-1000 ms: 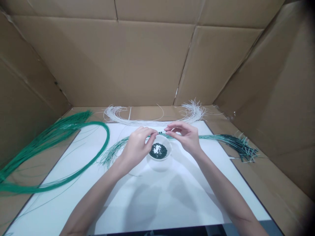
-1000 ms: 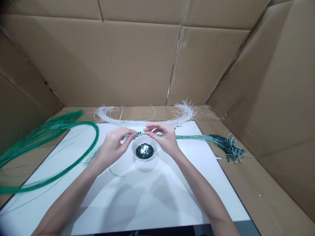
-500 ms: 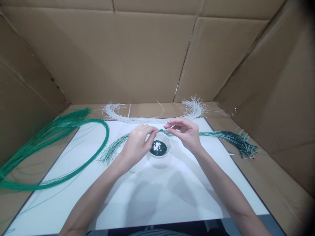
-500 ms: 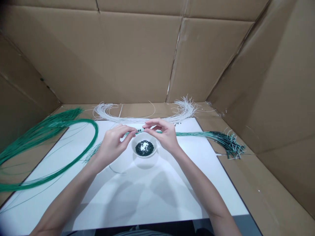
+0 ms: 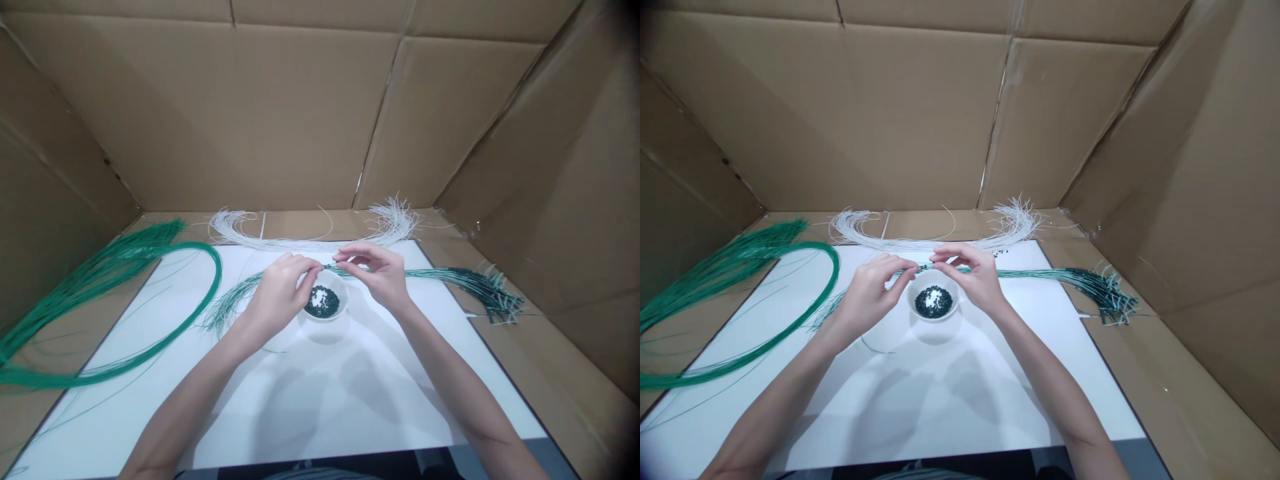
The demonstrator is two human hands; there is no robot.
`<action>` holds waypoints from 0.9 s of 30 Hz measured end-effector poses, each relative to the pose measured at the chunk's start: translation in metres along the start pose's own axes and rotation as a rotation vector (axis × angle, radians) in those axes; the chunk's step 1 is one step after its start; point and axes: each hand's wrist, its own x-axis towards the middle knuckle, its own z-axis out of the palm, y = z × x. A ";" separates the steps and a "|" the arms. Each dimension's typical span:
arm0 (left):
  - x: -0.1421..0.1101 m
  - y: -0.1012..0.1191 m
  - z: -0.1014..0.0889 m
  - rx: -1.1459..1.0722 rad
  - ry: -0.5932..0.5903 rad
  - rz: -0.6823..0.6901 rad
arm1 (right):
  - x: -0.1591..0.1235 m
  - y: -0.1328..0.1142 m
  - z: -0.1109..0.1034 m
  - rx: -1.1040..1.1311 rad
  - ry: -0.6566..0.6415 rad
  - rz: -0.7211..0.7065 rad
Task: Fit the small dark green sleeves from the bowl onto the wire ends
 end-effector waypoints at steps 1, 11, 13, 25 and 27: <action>0.000 0.000 0.000 0.005 -0.005 0.000 | 0.000 0.000 0.000 -0.024 -0.008 -0.016; 0.000 -0.001 0.000 0.074 -0.032 -0.002 | -0.003 0.000 -0.001 -0.227 -0.047 -0.147; 0.000 -0.002 0.001 0.106 -0.039 0.013 | -0.003 0.001 0.000 -0.208 -0.052 -0.137; 0.000 -0.002 0.002 0.074 -0.042 0.004 | 0.000 0.008 0.003 0.034 -0.111 0.018; 0.001 -0.004 0.002 0.067 -0.034 -0.003 | 0.001 0.011 0.003 0.070 -0.136 0.049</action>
